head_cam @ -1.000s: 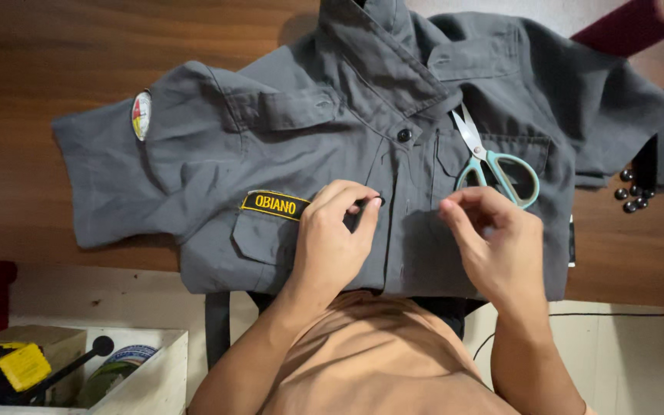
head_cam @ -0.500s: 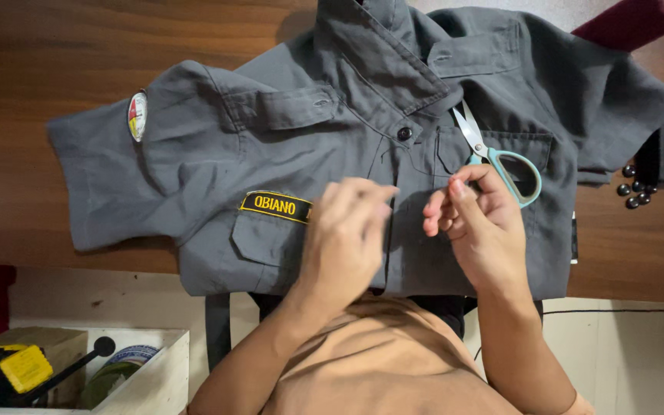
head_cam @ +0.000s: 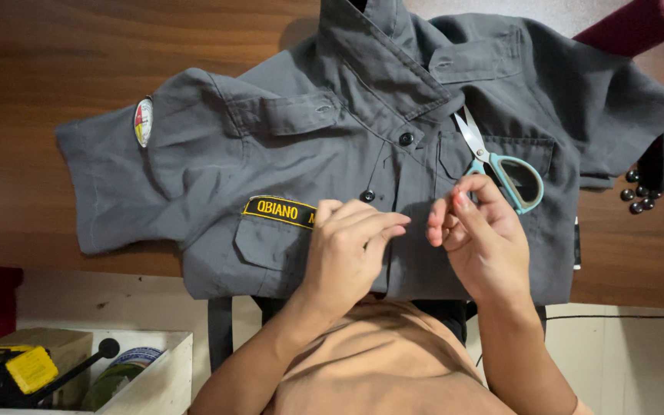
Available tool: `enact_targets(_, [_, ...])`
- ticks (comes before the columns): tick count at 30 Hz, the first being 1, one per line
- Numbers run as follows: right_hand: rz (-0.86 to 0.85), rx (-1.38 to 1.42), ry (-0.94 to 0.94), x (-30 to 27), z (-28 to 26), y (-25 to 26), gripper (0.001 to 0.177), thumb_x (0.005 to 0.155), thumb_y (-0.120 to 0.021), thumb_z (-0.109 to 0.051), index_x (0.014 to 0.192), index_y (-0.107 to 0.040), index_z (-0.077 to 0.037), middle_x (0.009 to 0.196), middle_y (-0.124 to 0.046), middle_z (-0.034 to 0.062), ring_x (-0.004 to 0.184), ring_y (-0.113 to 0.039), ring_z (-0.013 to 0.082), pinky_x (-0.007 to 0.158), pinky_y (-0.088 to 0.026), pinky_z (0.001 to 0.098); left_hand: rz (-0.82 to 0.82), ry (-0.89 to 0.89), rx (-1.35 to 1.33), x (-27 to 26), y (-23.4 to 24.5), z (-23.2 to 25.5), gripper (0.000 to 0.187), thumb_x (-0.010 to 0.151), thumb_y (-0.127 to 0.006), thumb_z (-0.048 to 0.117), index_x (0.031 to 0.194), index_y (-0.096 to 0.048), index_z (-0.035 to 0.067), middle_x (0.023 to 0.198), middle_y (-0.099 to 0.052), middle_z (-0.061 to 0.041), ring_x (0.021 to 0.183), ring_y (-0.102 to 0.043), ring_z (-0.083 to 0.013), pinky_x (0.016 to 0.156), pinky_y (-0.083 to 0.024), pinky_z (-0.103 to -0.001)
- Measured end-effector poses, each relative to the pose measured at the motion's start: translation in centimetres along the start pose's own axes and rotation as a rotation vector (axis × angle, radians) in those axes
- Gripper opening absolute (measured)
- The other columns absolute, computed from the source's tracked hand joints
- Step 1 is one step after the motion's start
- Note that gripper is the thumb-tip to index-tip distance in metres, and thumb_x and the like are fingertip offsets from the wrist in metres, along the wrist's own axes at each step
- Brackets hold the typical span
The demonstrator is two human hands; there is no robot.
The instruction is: The person sews a black button onto the front of a gray shirt by hand using a needle and thread.
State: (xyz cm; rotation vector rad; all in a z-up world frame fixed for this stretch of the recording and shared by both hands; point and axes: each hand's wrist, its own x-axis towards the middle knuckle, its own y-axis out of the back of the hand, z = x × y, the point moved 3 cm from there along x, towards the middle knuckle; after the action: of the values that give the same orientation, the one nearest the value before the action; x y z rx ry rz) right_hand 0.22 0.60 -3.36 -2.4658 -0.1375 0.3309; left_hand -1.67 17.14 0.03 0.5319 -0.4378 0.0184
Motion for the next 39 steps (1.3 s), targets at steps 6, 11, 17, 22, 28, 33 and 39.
enact_targets(6, [0.143, -0.309, 0.194, -0.3, -1.1, 0.5, 0.014, 0.091, -0.047, -0.002, 0.104, -0.043, -0.003, 0.080, -0.054, 0.0079, 0.071, -0.054, 0.0126, 0.062, -0.045, 0.0237, 0.001, -0.031, 0.167, 0.6, 1.2, -0.1, 0.008, 0.075, -0.061, 0.004, 0.082, -0.060, 0.008, 0.072, -0.063, 0.002, 0.075, -0.057, -0.0138, 0.073, -0.033, -0.032])
enact_targets(11, [0.315, -0.852, 0.374, -1.0, -3.0, -0.4, 0.007, 0.091, -0.050, -0.003, 0.098, -0.048, -0.002, 0.084, -0.059, 0.0067, 0.075, -0.057, 0.0126, 0.068, -0.045, 0.0227, 0.062, -0.100, 0.311, 1.1, 1.6, 0.3, 0.010, 0.070, -0.062, 0.006, 0.079, -0.059, 0.009, 0.080, -0.057, -0.003, 0.082, -0.055, -0.0196, 0.074, -0.035, -0.035])
enact_targets(17, [0.409, -1.783, 0.548, -3.0, -5.5, -4.7, 0.016, 0.075, -0.063, -0.001, 0.091, -0.060, -0.001, 0.081, -0.056, 0.0172, 0.073, -0.053, 0.0260, 0.063, -0.042, 0.0326, -0.010, -0.229, 0.387, 1.0, 1.7, 0.7, 0.016, 0.072, -0.061, 0.006, 0.088, -0.063, 0.005, 0.082, -0.051, -0.004, 0.075, -0.051, -0.0194, 0.064, -0.040, -0.032])
enact_targets(22, [0.141, -1.321, 0.400, -2.3, -4.8, -5.3, 0.012, 0.083, -0.058, -0.006, 0.093, -0.063, -0.003, 0.087, -0.060, 0.0109, 0.081, -0.056, 0.0168, 0.068, -0.043, 0.0242, -0.034, -0.476, 0.301, 1.6, 2.2, 1.9, 0.016, 0.072, -0.058, 0.007, 0.086, -0.058, -0.002, 0.086, -0.052, -0.007, 0.078, -0.053, -0.0211, 0.065, -0.045, -0.031])
enact_targets(28, [-0.110, -0.799, -0.112, 0.0, -0.8, -3.4, 0.016, 0.085, -0.054, -0.007, 0.088, -0.066, 0.003, 0.080, -0.065, 0.0048, 0.075, -0.057, 0.0079, 0.068, -0.046, 0.0203, -0.081, -0.697, 0.419, 0.7, 2.1, 1.8, 0.009, 0.075, -0.060, 0.007, 0.081, -0.059, 0.000, 0.081, -0.049, -0.004, 0.068, -0.046, -0.0163, 0.057, -0.038, -0.028])
enact_targets(33, [-0.121, -0.552, -0.260, 0.6, 1.0, -2.1, 0.013, 0.080, -0.058, -0.005, 0.086, -0.065, 0.004, 0.080, -0.066, 0.0059, 0.074, -0.060, 0.0094, 0.068, -0.048, 0.0237, -0.135, -0.735, 0.403, 0.2, 2.2, 1.1, 0.009, 0.075, -0.061, 0.007, 0.068, -0.055, 0.004, 0.075, -0.045, -0.002, 0.062, -0.041, -0.0168, 0.053, -0.034, -0.029])
enact_targets(39, [-0.090, -0.687, 0.007, 0.4, 0.4, -2.4, 0.009, 0.086, -0.052, -0.005, 0.086, -0.058, 0.002, 0.082, -0.064, 0.0052, 0.076, -0.058, 0.0072, 0.071, -0.048, 0.0209, -0.210, -0.698, 0.297, 1.1, 2.9, 1.8, 0.013, 0.078, -0.057, 0.009, 0.089, -0.058, 0.005, 0.091, -0.049, -0.006, 0.078, -0.047, -0.0180, 0.066, -0.038, -0.031])
